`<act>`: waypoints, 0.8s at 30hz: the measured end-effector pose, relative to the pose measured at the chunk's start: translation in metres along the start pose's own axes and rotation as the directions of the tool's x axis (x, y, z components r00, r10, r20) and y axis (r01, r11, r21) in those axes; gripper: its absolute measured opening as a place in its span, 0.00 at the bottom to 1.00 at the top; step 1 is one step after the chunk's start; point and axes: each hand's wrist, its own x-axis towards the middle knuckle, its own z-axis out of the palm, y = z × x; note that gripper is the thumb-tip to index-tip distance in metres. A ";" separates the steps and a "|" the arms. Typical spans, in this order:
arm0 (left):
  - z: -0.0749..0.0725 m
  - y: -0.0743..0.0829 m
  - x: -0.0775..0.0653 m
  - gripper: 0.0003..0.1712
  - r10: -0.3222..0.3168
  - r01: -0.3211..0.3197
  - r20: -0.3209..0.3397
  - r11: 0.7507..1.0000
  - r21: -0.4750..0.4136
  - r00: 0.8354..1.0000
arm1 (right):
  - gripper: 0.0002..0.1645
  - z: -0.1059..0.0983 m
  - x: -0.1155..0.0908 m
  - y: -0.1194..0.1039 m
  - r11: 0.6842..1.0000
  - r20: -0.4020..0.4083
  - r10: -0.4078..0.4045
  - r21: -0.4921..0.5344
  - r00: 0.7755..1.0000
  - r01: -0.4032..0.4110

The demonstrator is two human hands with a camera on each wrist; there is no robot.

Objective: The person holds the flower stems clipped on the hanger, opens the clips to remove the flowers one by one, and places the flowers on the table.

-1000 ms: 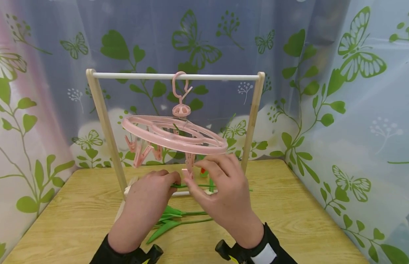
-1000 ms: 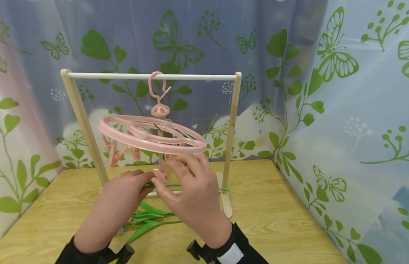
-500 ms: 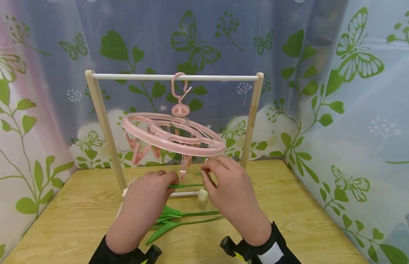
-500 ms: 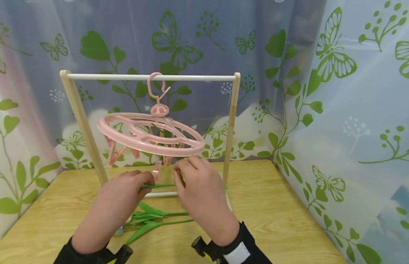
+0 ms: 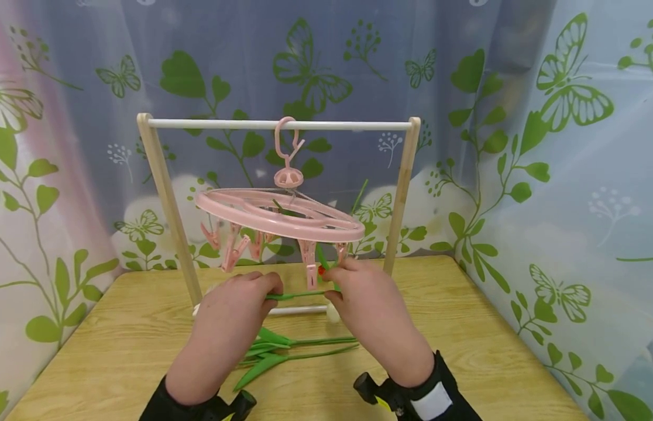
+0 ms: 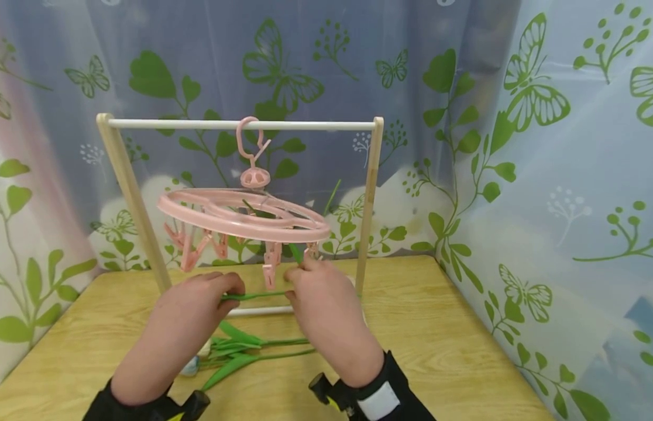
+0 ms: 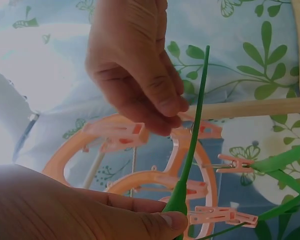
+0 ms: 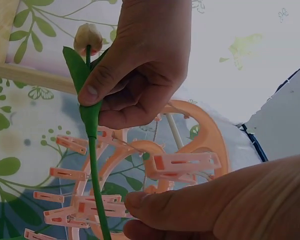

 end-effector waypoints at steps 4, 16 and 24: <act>0.000 0.000 -0.001 0.10 0.001 -0.002 -0.005 1.000 -0.007 1.000 | 0.11 0.001 0.001 0.000 1.000 0.036 0.013 -0.024 0.999 -0.013; -0.002 -0.002 0.001 0.10 -0.003 0.004 0.026 1.000 -0.029 1.000 | 0.03 0.006 0.007 0.002 0.998 0.130 0.052 -0.026 0.990 -0.049; 0.000 -0.001 -0.001 0.11 0.021 -0.021 -0.001 1.000 0.008 1.000 | 0.02 0.009 0.008 0.002 1.000 0.129 0.010 0.017 0.992 -0.012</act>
